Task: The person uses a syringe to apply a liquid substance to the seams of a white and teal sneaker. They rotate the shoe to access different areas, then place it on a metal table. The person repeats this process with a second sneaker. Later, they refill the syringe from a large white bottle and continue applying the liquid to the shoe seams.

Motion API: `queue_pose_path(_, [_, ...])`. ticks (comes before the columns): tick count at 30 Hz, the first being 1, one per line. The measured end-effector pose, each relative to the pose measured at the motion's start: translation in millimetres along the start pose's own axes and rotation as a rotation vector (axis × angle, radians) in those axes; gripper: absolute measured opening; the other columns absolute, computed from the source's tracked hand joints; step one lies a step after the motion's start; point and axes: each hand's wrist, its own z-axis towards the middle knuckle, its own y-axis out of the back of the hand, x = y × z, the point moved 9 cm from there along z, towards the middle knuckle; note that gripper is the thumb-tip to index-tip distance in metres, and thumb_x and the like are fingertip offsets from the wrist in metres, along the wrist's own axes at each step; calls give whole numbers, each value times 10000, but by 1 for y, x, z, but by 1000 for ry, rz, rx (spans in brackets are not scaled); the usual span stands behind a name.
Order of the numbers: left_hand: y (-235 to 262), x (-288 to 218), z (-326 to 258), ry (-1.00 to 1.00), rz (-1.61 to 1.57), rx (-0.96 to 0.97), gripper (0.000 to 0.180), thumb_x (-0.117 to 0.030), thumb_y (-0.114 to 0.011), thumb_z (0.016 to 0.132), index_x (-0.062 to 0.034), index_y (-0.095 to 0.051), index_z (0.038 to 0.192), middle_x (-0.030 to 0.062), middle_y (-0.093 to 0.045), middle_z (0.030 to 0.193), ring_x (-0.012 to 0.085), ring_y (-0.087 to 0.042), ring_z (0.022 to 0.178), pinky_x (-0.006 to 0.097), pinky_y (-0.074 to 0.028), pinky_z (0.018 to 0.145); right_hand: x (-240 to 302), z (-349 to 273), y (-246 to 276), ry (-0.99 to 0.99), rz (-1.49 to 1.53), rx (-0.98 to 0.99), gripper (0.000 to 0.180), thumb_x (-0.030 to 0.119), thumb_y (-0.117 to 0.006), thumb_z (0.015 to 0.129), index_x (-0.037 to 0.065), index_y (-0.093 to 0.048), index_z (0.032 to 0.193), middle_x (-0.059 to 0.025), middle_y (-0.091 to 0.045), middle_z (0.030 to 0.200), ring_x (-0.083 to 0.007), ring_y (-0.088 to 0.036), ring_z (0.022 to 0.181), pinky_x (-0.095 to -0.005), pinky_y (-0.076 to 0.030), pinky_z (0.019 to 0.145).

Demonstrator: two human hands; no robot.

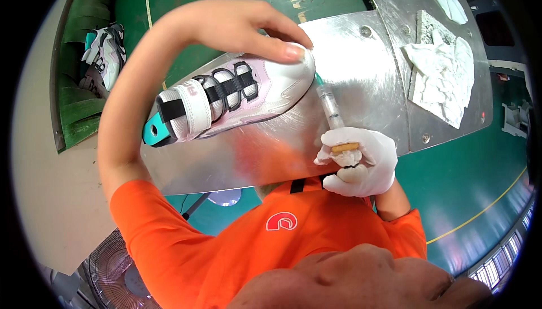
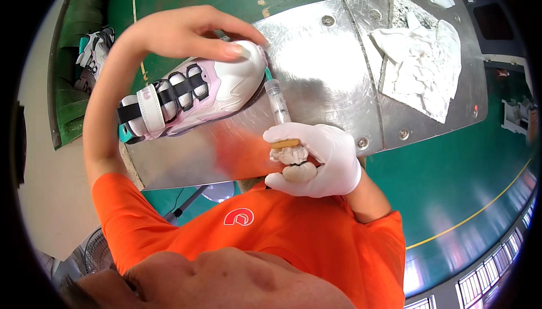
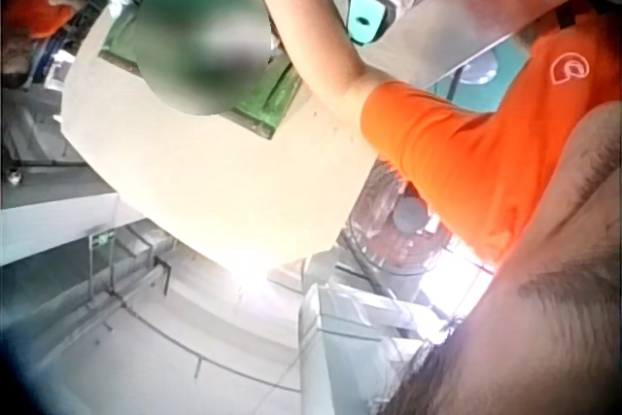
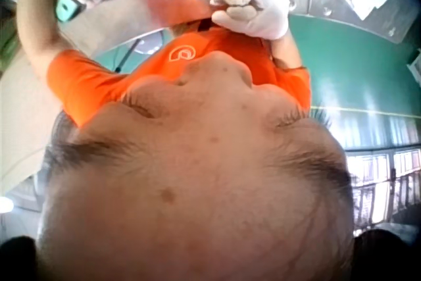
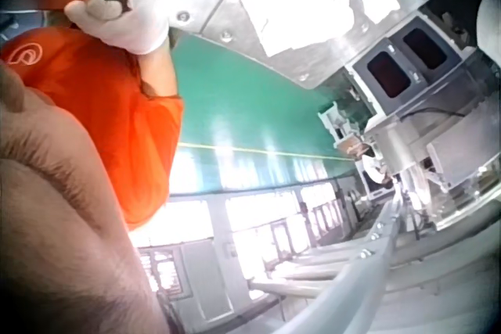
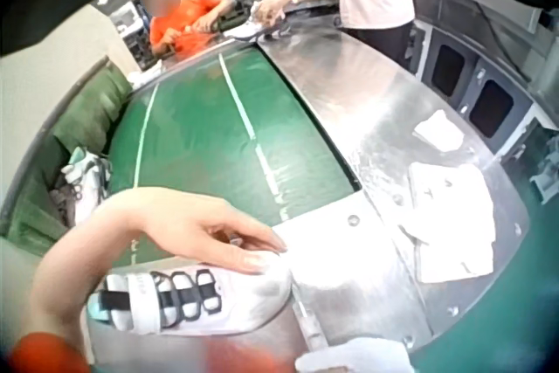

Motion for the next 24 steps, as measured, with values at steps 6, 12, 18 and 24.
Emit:
queue_pose_path(6, [-15, -4, 3, 41, -135, -82, 380, -282, -690, 873, 0, -638, 1122, 68, -661, 1036, 148, -590, 927, 279, -452, 881, -6, -3, 0, -176, 441, 33, 482, 45, -806, 658, 13, -604, 1095, -57, -658, 828, -127, -663, 729, -259, -534, 658])
queue_pose_path(12, [9, -67, -83, -131, -151, -491, 383, -236, -689, 820, 20, -621, 1097, 84, -621, 1053, 167, -579, 970, 284, -447, 883, 58, 13, 11, -66, 702, 182, 544, -62, -744, 549, -73, -604, 1075, -96, -639, 776, -161, -639, 713, -266, -519, 644])
queue_pose_path(18, [0, -73, -173, -578, -437, -961, 434, -179, -718, 843, 56, -583, 1182, 93, -640, 1071, 158, -604, 975, 290, -479, 871, 140, 51, 1, 333, 466, 229, 482, 1, -680, 553, -27, -645, 1033, -55, -628, 776, -118, -597, 695, -243, -479, 634])
queue_pose_path(24, [-23, -38, -204, -627, -568, -1229, 437, -226, -691, 878, 56, -579, 1193, 80, -647, 1055, 133, -602, 950, 250, -466, 834, 132, 71, -35, 74, 489, 326, 462, -2, -660, 582, -37, -634, 1042, -67, -619, 774, -120, -598, 702, -240, -485, 639])
